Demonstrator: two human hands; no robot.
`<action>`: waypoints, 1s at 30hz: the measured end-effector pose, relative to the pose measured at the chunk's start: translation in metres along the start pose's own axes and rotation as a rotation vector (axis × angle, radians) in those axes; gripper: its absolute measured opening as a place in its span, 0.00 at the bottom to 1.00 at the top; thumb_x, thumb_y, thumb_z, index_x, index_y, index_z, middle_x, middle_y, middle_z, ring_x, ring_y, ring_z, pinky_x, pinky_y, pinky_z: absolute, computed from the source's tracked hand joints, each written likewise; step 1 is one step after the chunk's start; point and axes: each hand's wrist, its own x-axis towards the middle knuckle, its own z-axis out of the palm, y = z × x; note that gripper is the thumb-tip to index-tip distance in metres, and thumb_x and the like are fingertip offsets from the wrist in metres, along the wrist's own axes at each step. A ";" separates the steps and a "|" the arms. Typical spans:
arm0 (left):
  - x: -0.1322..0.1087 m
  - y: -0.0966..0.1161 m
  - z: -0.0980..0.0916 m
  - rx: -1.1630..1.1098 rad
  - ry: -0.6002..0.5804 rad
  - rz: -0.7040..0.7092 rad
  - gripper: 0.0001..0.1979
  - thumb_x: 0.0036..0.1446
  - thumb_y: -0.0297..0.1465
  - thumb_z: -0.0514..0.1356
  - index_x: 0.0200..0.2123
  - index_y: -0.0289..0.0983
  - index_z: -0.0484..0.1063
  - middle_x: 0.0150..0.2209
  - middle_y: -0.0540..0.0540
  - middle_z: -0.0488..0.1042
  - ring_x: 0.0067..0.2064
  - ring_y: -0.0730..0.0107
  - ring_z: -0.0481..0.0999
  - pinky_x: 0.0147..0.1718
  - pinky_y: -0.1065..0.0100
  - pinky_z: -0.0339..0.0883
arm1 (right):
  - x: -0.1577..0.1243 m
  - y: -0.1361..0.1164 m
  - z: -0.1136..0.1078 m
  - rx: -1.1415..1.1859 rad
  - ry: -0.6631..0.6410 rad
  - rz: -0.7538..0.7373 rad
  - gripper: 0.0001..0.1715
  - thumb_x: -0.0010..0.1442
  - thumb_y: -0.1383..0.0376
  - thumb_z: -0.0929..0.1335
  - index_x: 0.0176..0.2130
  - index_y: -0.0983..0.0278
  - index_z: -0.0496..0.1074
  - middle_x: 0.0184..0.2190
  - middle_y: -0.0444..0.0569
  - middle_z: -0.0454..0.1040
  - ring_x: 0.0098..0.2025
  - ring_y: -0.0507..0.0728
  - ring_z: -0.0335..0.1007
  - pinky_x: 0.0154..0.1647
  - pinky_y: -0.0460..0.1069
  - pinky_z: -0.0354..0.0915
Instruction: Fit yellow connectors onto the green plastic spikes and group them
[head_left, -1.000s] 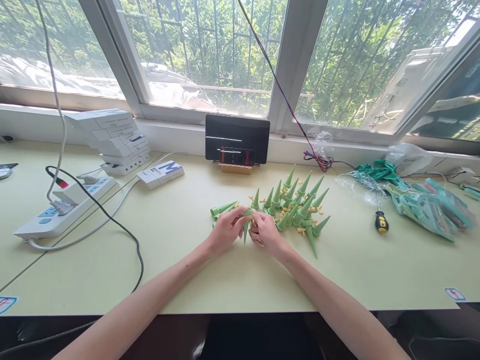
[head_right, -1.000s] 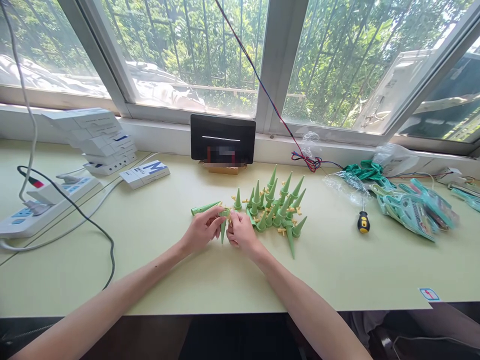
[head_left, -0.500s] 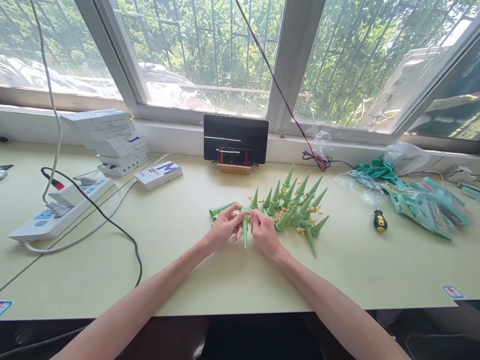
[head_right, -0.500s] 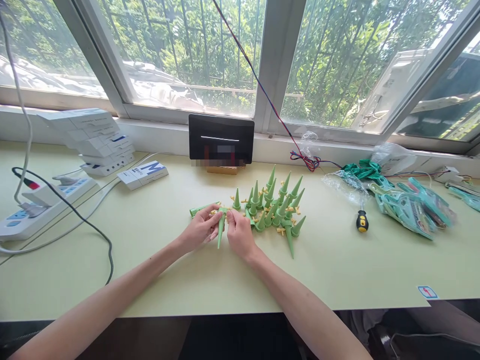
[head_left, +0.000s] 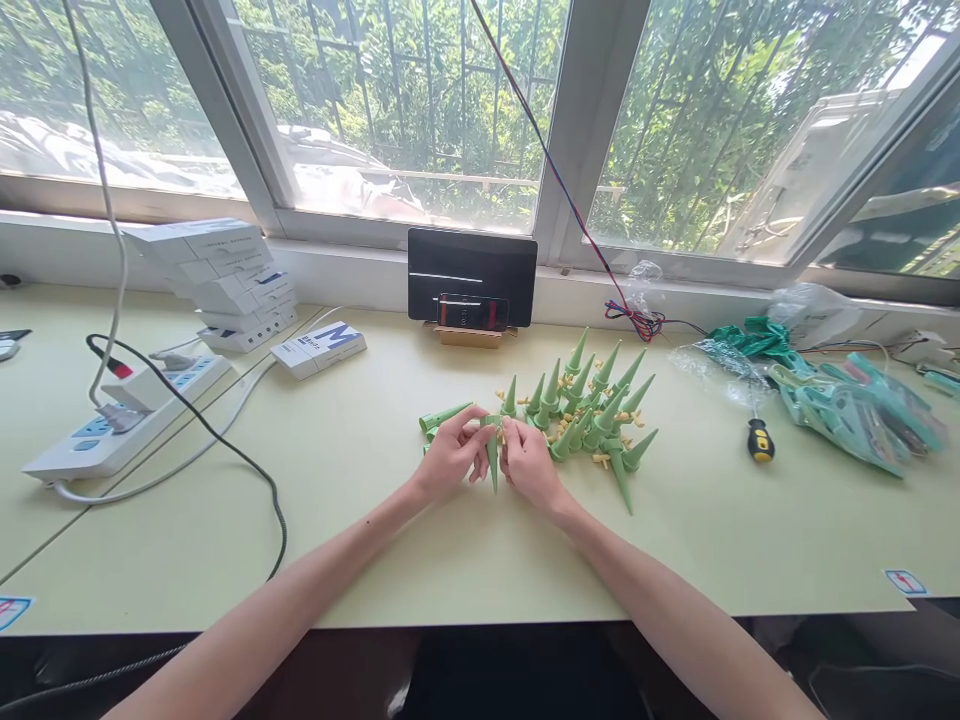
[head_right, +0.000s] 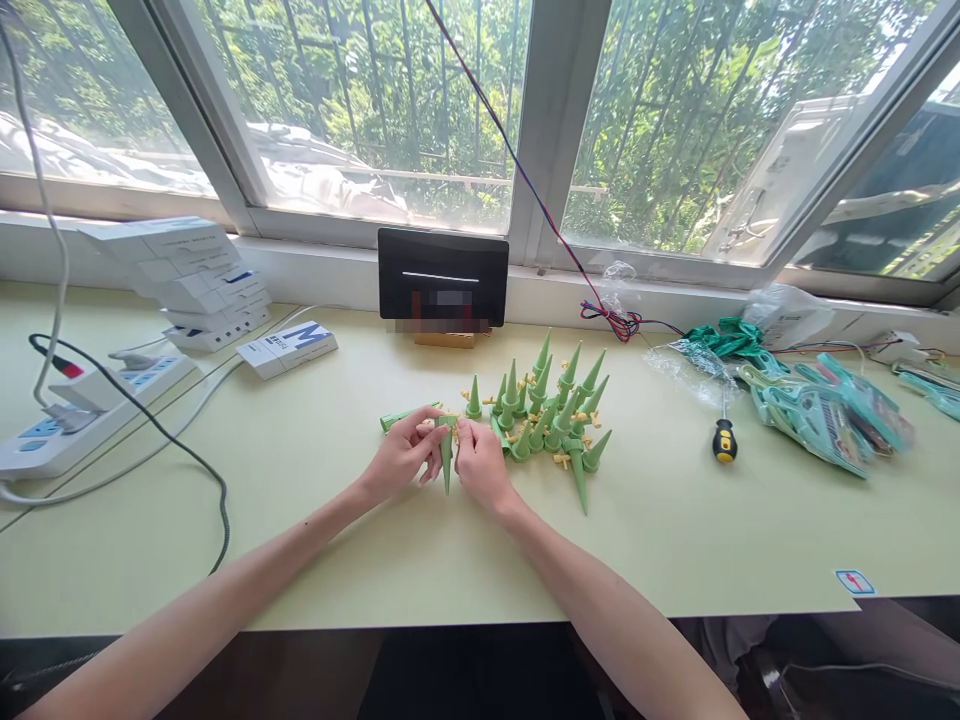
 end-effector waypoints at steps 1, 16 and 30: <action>0.000 0.001 -0.001 -0.024 -0.014 -0.023 0.17 0.62 0.46 0.59 0.40 0.38 0.64 0.17 0.57 0.67 0.14 0.77 0.66 0.15 0.74 0.61 | 0.000 0.000 0.000 -0.054 0.021 -0.048 0.25 0.68 0.49 0.59 0.24 0.59 0.54 0.15 0.39 0.55 0.17 0.51 0.49 0.19 0.48 0.50; 0.005 0.001 -0.004 -0.332 -0.031 -0.250 0.21 0.58 0.47 0.63 0.45 0.39 0.65 0.24 0.52 0.73 0.18 0.79 0.65 0.14 0.78 0.56 | -0.006 -0.014 0.002 -0.094 0.008 -0.120 0.27 0.69 0.51 0.59 0.24 0.62 0.64 0.17 0.40 0.60 0.21 0.51 0.54 0.25 0.47 0.54; 0.005 0.011 -0.006 -0.339 -0.102 -0.328 0.17 0.60 0.44 0.62 0.34 0.34 0.72 0.25 0.49 0.71 0.15 0.84 0.61 0.13 0.77 0.50 | -0.004 -0.011 0.000 -0.023 -0.021 -0.080 0.33 0.67 0.43 0.58 0.22 0.61 0.61 0.15 0.40 0.56 0.19 0.50 0.50 0.21 0.47 0.50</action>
